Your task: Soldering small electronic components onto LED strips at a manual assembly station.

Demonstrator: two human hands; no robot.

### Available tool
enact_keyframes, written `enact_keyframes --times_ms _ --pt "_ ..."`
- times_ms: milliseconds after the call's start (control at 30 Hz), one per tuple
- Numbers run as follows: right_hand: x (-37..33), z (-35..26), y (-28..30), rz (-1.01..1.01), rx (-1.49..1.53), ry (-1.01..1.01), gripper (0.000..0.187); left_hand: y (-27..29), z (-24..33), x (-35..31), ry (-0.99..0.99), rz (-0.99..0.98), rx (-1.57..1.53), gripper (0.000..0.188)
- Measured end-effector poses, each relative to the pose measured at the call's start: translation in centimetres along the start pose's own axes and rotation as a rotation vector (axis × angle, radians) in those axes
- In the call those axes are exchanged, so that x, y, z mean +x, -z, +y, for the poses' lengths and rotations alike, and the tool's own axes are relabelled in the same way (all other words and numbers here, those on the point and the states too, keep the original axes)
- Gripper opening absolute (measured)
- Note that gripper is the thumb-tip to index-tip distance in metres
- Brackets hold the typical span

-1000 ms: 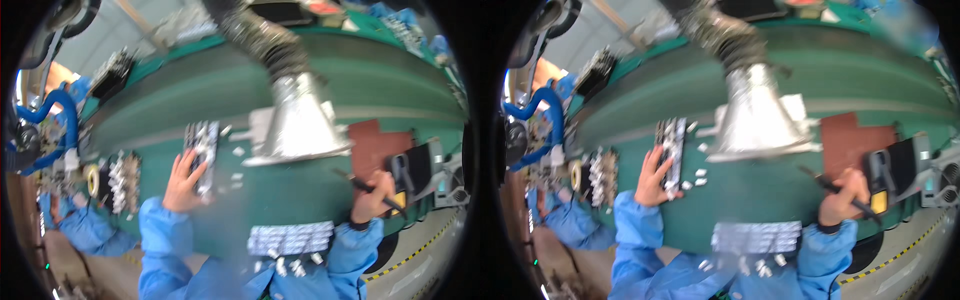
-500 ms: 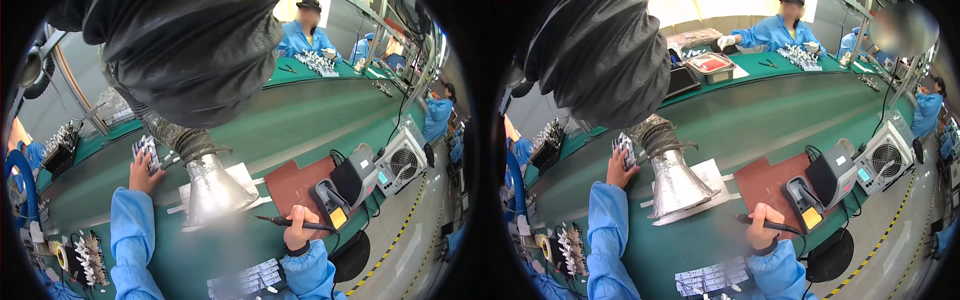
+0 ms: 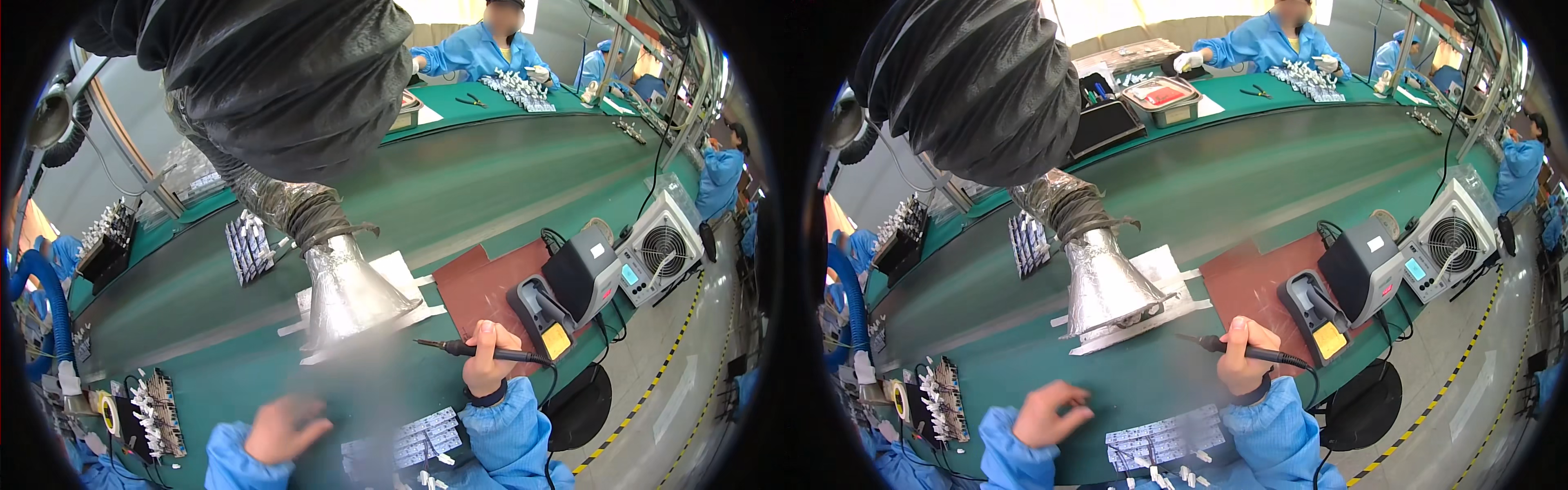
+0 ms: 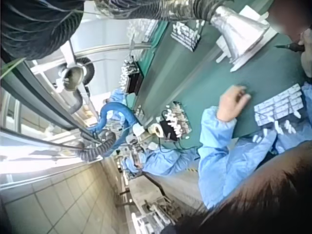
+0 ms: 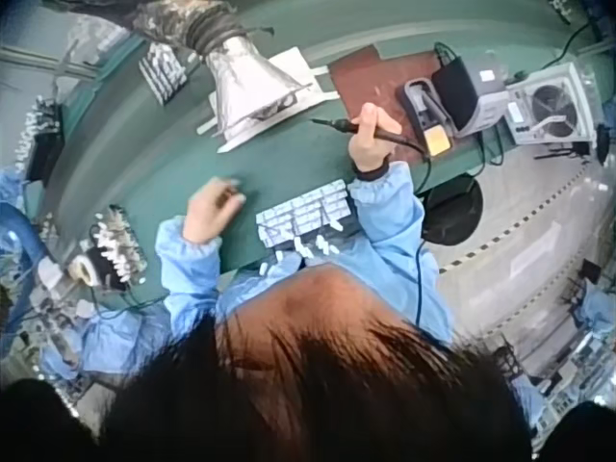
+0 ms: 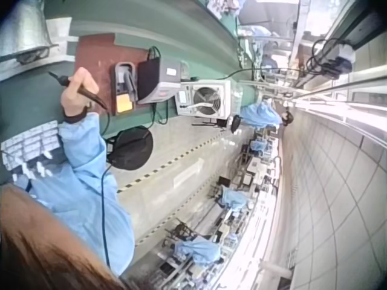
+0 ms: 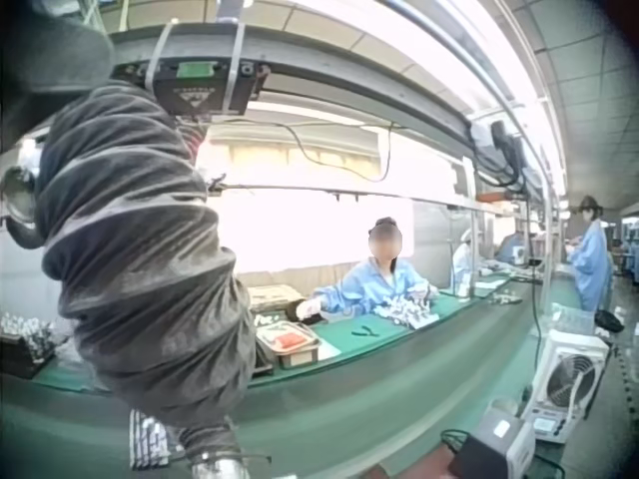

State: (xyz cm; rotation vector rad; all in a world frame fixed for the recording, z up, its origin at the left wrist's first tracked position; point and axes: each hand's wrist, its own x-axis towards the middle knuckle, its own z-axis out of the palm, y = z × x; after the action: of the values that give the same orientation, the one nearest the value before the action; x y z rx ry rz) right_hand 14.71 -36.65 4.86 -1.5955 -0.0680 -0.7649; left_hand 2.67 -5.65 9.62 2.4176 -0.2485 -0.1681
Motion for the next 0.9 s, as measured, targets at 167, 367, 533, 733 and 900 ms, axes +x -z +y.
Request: enact_keyframes --times_ms 167,367,533,733,900 --pt "0.2 0.2 0.6 -0.019 -0.027 -0.014 0.032 -4.5 1.7 -0.8 -0.181 -0.215 0.06 0.039" --pt "0.2 0.3 0.3 0.034 0.026 -0.012 0.037 -4.6 0.7 -0.2 -0.141 -0.308 -0.06 0.029" --pt "0.1 0.4 0.7 0.1 0.044 -0.002 0.041 -2.8 0.1 -0.1 0.087 -0.447 -0.518 0.019" --pt "-0.1 0.9 1.2 0.235 0.131 -0.025 0.041 -4.0 -1.4 0.8 0.145 -0.177 -0.526 0.028" --pt "0.1 -0.2 -0.4 0.203 0.178 0.079 0.039 -6.4 -2.9 4.1 0.155 -0.028 -0.766 0.04"
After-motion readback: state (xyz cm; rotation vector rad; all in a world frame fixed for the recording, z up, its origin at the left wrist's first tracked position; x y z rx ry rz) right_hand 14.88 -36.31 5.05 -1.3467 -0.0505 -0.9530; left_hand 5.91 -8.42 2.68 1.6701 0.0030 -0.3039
